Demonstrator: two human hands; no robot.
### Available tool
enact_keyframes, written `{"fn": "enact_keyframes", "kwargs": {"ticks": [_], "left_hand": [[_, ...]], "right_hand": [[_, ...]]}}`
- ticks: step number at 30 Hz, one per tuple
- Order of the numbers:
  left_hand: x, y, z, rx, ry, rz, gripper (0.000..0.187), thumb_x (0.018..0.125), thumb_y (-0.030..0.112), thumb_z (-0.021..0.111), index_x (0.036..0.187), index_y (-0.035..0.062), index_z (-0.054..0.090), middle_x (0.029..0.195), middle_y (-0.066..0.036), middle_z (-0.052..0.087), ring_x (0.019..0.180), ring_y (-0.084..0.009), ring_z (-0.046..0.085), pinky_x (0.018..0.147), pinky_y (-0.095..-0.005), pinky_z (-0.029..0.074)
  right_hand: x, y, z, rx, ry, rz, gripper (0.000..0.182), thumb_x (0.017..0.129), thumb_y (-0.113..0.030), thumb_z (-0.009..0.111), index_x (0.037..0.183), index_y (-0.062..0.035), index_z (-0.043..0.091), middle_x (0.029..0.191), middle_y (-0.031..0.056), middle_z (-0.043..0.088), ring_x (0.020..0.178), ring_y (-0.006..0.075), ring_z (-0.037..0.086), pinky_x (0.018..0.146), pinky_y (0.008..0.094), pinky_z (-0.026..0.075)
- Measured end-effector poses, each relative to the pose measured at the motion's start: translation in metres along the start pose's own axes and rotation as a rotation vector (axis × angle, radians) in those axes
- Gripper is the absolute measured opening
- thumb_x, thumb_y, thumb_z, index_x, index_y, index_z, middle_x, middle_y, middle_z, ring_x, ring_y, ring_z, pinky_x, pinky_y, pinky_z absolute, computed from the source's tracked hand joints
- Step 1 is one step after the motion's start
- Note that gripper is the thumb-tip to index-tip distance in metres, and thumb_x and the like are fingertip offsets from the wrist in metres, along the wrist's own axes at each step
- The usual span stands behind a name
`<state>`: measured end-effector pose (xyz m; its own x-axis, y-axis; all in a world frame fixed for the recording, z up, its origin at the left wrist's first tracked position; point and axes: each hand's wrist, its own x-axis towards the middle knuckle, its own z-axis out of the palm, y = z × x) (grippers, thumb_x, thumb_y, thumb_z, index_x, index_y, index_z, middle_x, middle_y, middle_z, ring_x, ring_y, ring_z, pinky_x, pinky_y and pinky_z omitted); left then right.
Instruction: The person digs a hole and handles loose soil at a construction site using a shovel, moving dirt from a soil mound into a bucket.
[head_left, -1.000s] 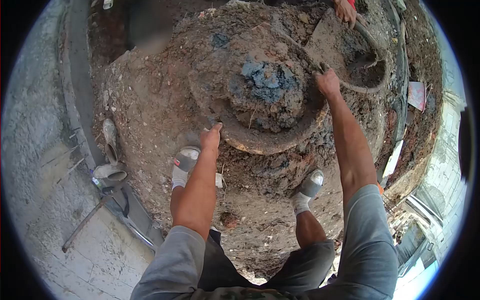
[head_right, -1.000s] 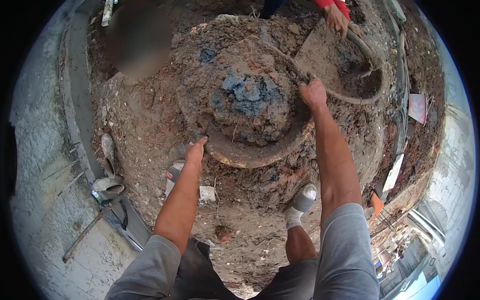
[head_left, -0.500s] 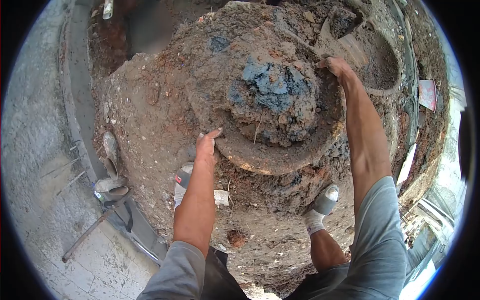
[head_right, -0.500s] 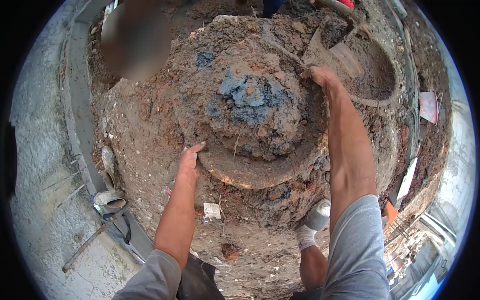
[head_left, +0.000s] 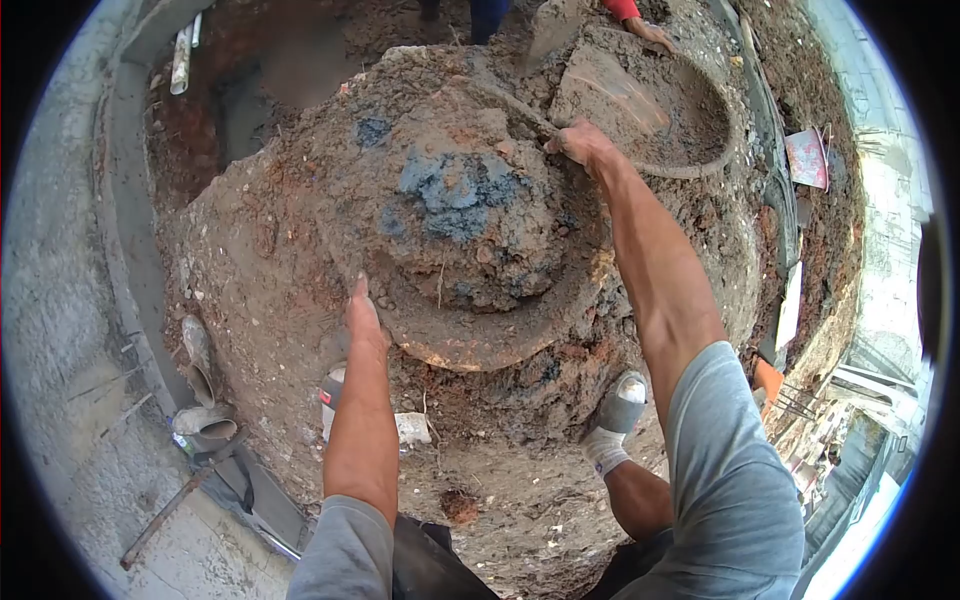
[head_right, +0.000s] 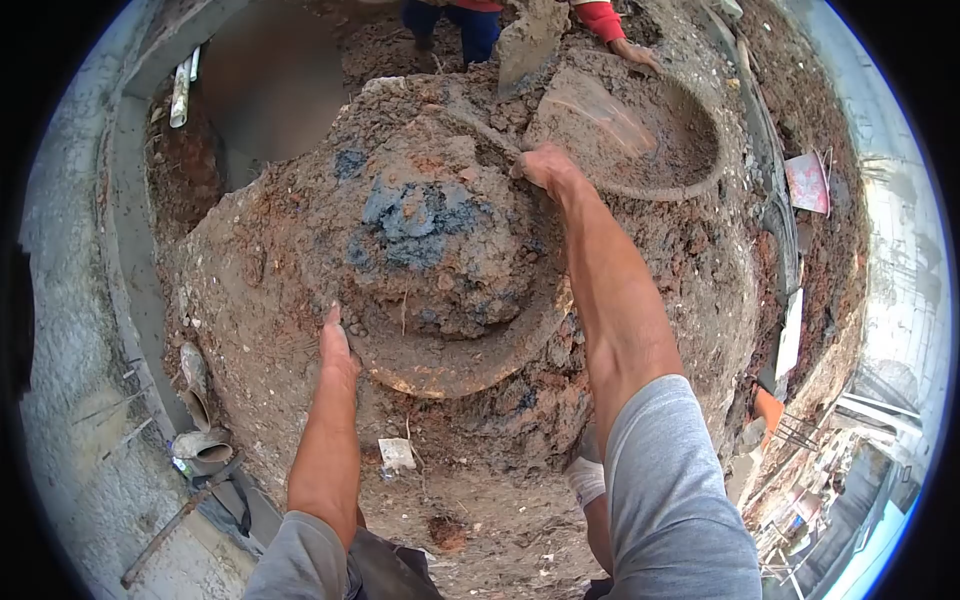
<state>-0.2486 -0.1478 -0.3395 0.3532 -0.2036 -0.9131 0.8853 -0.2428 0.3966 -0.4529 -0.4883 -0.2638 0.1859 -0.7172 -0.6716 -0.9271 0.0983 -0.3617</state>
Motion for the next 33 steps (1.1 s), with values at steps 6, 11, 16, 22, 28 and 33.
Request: {"fn": "enact_keyframes", "kwargs": {"ticks": [6,11,16,22,28,33], "left_hand": [[-0.019,-0.01,-0.003,0.221,0.092,0.253,0.053,0.078,0.04,0.052,0.111,-0.0012,0.045,0.1,-0.011,0.054,0.086,-0.0229,0.054,0.075,-0.0369,0.044],[-0.001,-0.018,-0.024,0.222,0.096,0.102,0.076,0.075,0.044,0.054,0.123,-0.0064,0.025,0.122,-0.017,0.034,0.11,-0.0268,0.035,0.089,-0.0382,0.03],[0.034,-0.029,-0.038,0.073,0.061,-0.05,0.068,0.076,0.043,0.052,0.12,-0.0053,0.029,0.119,-0.016,0.037,0.107,-0.0273,0.038,0.088,-0.0408,0.033],[0.045,-0.036,-0.041,0.192,0.318,0.0,0.052,0.078,0.04,0.051,0.108,-0.0027,0.044,0.096,-0.012,0.053,0.081,-0.0237,0.054,0.071,-0.0387,0.045],[0.025,-0.023,-0.022,0.192,0.235,-0.009,0.067,0.075,0.046,0.055,0.114,-0.0059,0.04,0.109,-0.017,0.046,0.095,-0.0251,0.048,0.081,-0.0394,0.04],[-0.058,0.002,0.013,0.431,0.343,0.103,0.078,0.071,0.051,0.055,0.119,-0.0081,0.035,0.124,-0.019,0.034,0.111,-0.0278,0.037,0.09,-0.0375,0.032]], "right_hand": [[-0.034,-0.007,0.002,-0.054,0.046,-0.221,0.041,0.061,-0.023,0.062,0.09,0.0068,0.055,0.081,0.0197,0.057,0.076,0.0286,0.051,0.072,0.0375,0.039],[-0.003,-0.002,0.007,0.041,-0.002,-0.024,0.067,0.06,-0.039,0.062,0.105,0.0093,0.049,0.109,0.0248,0.049,0.101,0.0313,0.047,0.084,0.0359,0.036],[0.045,-0.024,0.011,-0.129,-0.094,-0.001,0.058,0.059,-0.035,0.061,0.099,0.0058,0.055,0.103,0.0218,0.054,0.095,0.0315,0.05,0.08,0.0364,0.038],[0.063,-0.022,0.022,-0.174,-0.048,-0.04,0.037,0.063,-0.026,0.056,0.09,-0.0012,0.061,0.098,0.0153,0.057,0.091,0.0275,0.051,0.079,0.0352,0.038],[-0.007,-0.052,0.02,-0.343,0.054,-0.123,0.05,0.062,-0.03,0.063,0.092,0.0083,0.054,0.102,0.0234,0.053,0.096,0.0305,0.049,0.081,0.0359,0.038],[-0.066,-0.035,0.028,-0.272,0.064,-0.189,0.049,0.069,-0.035,0.058,0.092,0.0078,0.053,0.093,0.0263,0.055,0.091,0.0362,0.052,0.079,0.0362,0.042]]}}
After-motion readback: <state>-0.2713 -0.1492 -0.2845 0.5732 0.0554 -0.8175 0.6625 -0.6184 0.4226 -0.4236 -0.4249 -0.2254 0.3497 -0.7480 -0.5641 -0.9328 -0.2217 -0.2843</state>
